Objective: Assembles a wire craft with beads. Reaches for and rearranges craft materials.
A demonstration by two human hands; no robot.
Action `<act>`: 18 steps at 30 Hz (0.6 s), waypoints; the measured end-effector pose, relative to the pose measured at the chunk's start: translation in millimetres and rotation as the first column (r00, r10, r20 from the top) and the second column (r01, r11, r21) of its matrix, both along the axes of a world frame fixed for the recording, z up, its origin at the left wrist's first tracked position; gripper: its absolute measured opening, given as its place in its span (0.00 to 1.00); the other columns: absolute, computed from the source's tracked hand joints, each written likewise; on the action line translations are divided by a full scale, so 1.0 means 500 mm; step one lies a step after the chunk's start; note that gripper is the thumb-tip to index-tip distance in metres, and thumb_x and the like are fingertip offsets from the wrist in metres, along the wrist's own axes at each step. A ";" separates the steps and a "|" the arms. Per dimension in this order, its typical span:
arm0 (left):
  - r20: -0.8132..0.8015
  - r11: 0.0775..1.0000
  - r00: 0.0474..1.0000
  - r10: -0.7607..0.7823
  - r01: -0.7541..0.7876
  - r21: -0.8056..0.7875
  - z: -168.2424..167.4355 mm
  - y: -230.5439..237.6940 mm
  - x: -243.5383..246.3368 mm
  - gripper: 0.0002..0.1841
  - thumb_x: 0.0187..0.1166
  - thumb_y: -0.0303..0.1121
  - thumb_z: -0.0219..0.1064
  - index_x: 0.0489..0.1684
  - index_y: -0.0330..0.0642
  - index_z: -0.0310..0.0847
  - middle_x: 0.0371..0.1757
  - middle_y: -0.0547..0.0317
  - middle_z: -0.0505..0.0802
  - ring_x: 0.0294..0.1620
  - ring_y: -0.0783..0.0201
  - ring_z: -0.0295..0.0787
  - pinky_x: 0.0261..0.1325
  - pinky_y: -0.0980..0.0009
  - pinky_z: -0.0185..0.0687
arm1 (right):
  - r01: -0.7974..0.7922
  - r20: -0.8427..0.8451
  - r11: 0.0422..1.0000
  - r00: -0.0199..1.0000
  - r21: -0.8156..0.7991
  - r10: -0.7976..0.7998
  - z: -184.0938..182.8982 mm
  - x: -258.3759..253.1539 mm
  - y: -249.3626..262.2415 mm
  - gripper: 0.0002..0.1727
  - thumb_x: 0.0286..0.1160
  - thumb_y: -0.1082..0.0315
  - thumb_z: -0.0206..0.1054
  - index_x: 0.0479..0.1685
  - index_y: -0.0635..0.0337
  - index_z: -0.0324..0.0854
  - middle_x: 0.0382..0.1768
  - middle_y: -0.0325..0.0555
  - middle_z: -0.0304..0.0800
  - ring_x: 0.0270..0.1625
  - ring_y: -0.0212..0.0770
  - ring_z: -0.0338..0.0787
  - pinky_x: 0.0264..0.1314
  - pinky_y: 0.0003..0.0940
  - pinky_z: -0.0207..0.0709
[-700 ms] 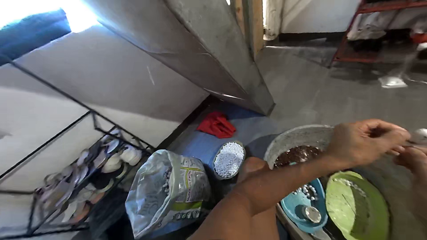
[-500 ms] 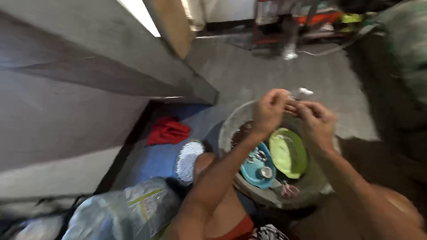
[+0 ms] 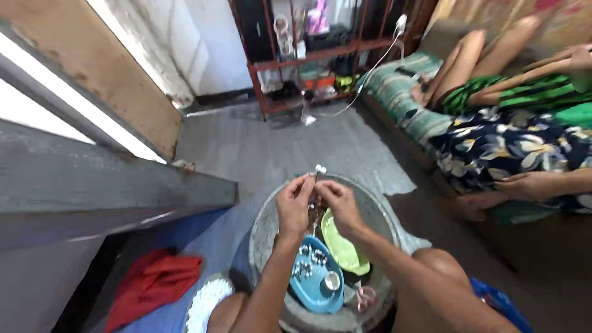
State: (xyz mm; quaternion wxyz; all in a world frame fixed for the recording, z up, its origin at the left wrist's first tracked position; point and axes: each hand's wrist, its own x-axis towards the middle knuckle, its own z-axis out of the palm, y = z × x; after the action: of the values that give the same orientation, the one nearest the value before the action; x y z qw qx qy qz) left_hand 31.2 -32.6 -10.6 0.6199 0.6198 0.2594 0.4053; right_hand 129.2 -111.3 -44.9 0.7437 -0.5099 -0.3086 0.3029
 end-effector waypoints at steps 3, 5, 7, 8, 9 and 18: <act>0.029 0.999 1.000 0.010 -0.010 -0.031 -0.002 -0.001 0.001 0.09 0.83 0.27 0.69 0.48 0.29 0.89 0.42 0.47 0.95 0.43 0.56 0.94 0.53 0.59 0.93 | -0.008 -0.028 1.000 1.000 0.001 0.008 0.005 -0.009 -0.004 0.13 0.85 0.65 0.65 0.50 0.67 0.90 0.38 0.48 0.93 0.37 0.37 0.89 0.42 0.33 0.85; 0.045 0.999 0.999 0.008 -0.006 -0.046 -0.001 -0.004 -0.001 0.08 0.84 0.27 0.67 0.48 0.29 0.88 0.41 0.47 0.94 0.42 0.57 0.93 0.51 0.61 0.92 | -0.011 -0.020 1.000 1.000 0.013 0.011 0.005 -0.012 -0.006 0.13 0.85 0.65 0.66 0.49 0.67 0.90 0.38 0.49 0.93 0.36 0.38 0.89 0.41 0.33 0.85; 0.062 0.998 0.998 0.006 -0.003 -0.061 -0.001 -0.006 -0.005 0.08 0.85 0.26 0.65 0.49 0.29 0.87 0.42 0.47 0.94 0.43 0.57 0.93 0.51 0.61 0.92 | -0.021 -0.005 1.000 1.000 0.023 0.021 0.006 -0.015 -0.010 0.13 0.84 0.65 0.67 0.51 0.68 0.90 0.39 0.50 0.94 0.37 0.38 0.90 0.43 0.33 0.87; 0.074 0.997 0.997 0.010 -0.005 -0.072 -0.001 -0.004 -0.007 0.08 0.86 0.26 0.64 0.50 0.28 0.85 0.43 0.46 0.94 0.43 0.57 0.93 0.51 0.61 0.92 | -0.030 0.007 0.999 1.000 0.021 0.030 0.006 -0.017 -0.013 0.13 0.84 0.66 0.68 0.52 0.68 0.90 0.40 0.50 0.94 0.38 0.38 0.90 0.43 0.33 0.87; 0.089 0.996 0.996 0.014 -0.006 -0.086 0.000 0.001 -0.010 0.09 0.87 0.26 0.63 0.52 0.28 0.84 0.44 0.45 0.94 0.44 0.56 0.94 0.52 0.61 0.92 | -0.044 0.018 0.999 0.999 0.014 0.044 0.006 -0.016 -0.016 0.13 0.83 0.66 0.68 0.55 0.68 0.90 0.41 0.50 0.94 0.38 0.38 0.91 0.44 0.33 0.88; 0.188 0.986 0.975 0.118 -0.092 -0.140 0.050 0.054 -0.083 0.09 0.90 0.26 0.59 0.56 0.27 0.77 0.41 0.43 0.95 0.37 0.53 0.96 0.46 0.59 0.96 | -0.015 0.091 0.996 0.996 -0.090 0.023 -0.045 0.038 -0.039 0.14 0.87 0.64 0.62 0.49 0.68 0.87 0.34 0.47 0.90 0.35 0.38 0.88 0.41 0.35 0.85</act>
State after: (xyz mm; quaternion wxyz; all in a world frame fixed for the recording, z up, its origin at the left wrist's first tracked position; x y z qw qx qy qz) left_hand -10.1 -5.7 14.6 0.6592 0.5205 0.2554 0.4789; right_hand 147.9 -130.6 -67.3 0.7024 -0.5528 -0.3334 0.2998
